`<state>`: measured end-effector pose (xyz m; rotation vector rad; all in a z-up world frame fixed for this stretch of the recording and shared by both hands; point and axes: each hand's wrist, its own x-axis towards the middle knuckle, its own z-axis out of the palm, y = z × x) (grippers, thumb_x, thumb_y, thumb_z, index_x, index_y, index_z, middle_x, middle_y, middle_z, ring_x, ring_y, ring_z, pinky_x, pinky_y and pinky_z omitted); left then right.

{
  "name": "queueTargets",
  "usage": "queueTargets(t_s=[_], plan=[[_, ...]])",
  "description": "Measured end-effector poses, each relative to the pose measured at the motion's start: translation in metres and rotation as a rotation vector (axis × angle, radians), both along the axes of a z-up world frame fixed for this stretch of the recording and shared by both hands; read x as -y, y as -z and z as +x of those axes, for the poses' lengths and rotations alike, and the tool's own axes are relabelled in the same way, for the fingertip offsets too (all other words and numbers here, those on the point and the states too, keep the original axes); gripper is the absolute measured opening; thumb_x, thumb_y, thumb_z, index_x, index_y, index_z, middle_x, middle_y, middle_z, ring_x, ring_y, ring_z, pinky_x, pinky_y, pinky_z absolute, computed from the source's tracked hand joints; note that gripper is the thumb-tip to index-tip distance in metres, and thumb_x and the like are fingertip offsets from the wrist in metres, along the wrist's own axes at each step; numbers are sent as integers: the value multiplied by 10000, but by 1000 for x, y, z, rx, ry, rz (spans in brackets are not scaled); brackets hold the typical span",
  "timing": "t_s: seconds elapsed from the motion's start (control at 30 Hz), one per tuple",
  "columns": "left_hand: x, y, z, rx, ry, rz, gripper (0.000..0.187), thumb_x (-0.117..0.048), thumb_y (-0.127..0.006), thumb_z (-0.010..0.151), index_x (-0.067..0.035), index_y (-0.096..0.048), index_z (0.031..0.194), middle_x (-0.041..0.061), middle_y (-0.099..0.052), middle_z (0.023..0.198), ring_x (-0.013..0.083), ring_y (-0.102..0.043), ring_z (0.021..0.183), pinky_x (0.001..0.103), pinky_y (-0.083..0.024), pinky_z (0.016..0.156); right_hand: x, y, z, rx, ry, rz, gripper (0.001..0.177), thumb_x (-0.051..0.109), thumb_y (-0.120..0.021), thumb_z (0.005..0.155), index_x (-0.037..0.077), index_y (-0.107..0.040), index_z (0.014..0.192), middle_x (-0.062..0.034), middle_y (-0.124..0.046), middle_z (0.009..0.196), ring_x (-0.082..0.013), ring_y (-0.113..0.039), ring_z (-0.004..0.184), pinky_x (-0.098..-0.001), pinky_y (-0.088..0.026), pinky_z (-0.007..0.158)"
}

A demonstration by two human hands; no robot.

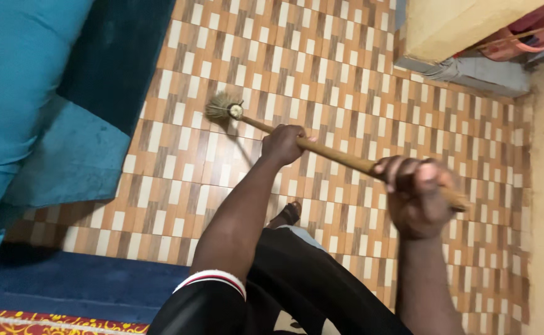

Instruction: The person sweeps a tiled floor using a long-handled broom, moving it across different sections of the room including near furniture.

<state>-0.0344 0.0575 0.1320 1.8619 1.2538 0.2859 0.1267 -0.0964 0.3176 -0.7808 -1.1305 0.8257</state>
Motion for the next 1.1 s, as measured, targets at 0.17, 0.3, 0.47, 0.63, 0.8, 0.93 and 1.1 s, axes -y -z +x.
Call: queueTargets(t_s=[0.17, 0.3, 0.47, 0.63, 0.8, 0.93, 1.1], plan=[[9, -8, -8, -45, 23, 4, 193, -393, -688, 872, -205, -727, 895, 46, -763, 942, 298, -710, 956, 505, -542, 841, 0, -3, 35, -277, -19, -123, 563, 370, -489, 1239, 120, -470, 735, 4, -487, 585, -159, -564, 588, -403, -532, 750], [54, 11, -54, -292, 1, -205, 369, -512, -585, 1009, -169, -714, 961, 119, -749, 1000, 352, -694, 1005, 523, -521, 888, -19, 45, 32, -396, -97, -229, 532, 385, -524, 1176, 156, -545, 696, 9, -529, 578, -172, -608, 589, -447, -559, 782], [100, 43, -95, -381, -46, -328, 217, -367, -644, 901, -199, -718, 1016, 105, -742, 1078, 329, -691, 1060, 492, -537, 909, -10, 94, -3, -566, -9, -533, 416, 311, -600, 1119, 179, -567, 726, 21, -555, 608, -185, -647, 669, -473, -547, 874], [95, 102, -54, -182, -26, -183, 120, -218, -626, 900, -144, -709, 947, 149, -743, 1018, 373, -696, 1003, 504, -542, 871, -4, 65, 19, -370, -207, -333, 359, 278, -667, 1071, 118, -544, 774, -34, -506, 663, -228, -622, 801, -538, -507, 1011], [30, 102, 22, 50, 86, 89, 93, -119, -662, 836, -104, -716, 910, 155, -739, 966, 363, -690, 982, 485, -548, 882, 12, 21, 54, -169, -119, -271, 402, 345, -613, 1109, 149, -492, 778, -8, -451, 718, -219, -579, 840, -541, -479, 1075], [-4, 26, 55, -124, 74, -57, 118, -271, -721, 871, -190, -758, 950, 83, -748, 1001, 332, -689, 992, 499, -535, 833, 13, 12, 78, -106, -85, -187, 421, 368, -581, 1124, 133, -484, 789, -11, -452, 670, -194, -569, 779, -526, -483, 1085], [15, -13, 71, -125, -36, -70, 191, -366, -751, 862, -210, -759, 971, 70, -755, 1034, 312, -696, 1016, 480, -548, 868, -4, 4, 124, -231, -88, -188, 532, 382, -541, 1175, 148, -449, 706, -1, -427, 594, -192, -554, 671, -474, -518, 928]])
